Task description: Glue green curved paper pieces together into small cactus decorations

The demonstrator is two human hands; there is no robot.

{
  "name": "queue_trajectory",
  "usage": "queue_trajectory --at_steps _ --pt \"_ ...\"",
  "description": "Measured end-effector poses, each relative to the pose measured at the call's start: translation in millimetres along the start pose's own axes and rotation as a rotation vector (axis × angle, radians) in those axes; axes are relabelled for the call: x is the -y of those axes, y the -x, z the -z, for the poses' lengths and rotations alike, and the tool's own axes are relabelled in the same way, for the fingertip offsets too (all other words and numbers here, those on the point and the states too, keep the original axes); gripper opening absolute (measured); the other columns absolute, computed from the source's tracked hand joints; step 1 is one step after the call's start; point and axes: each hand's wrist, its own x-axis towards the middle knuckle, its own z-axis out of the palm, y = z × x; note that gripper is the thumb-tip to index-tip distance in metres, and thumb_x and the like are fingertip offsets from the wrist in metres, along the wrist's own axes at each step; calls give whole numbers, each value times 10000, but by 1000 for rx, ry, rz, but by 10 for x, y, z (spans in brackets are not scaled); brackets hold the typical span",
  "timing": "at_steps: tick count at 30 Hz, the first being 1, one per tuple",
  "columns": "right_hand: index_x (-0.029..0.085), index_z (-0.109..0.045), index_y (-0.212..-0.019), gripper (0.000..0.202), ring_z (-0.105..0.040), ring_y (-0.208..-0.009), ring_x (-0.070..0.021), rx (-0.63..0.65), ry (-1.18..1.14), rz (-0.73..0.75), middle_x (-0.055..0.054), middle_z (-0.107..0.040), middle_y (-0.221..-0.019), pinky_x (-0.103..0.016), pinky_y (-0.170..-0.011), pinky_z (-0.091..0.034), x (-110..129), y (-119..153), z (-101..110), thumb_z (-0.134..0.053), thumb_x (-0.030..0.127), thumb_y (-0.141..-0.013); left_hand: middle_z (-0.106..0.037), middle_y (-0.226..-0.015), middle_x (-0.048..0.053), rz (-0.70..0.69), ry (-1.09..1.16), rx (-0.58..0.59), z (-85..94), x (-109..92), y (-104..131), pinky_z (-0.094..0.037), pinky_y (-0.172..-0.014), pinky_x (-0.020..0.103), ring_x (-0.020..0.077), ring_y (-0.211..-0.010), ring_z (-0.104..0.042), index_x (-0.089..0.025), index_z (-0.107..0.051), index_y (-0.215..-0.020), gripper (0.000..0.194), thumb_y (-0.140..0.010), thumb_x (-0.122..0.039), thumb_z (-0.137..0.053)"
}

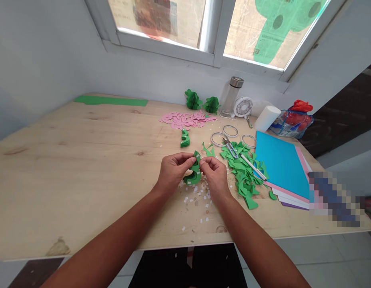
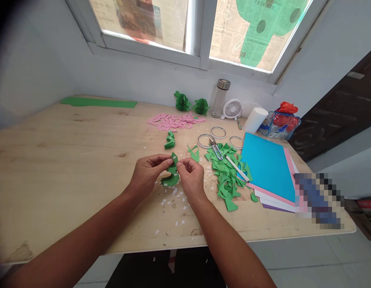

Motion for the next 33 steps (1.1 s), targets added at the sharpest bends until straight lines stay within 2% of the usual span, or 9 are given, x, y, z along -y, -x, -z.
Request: queue_trajectory --at_steps 33 --pt "179 -595 -651 147 -450 -528 -105 -27 3 10 44 -543 -566 -233 -517 -362 -8 -10 1 -641 317 -671 -749 -737 47 30 54 31 -20 -20 6 -550 -657 285 197 -699 -680 -152 -760 -744 265 -539 -306 -827"
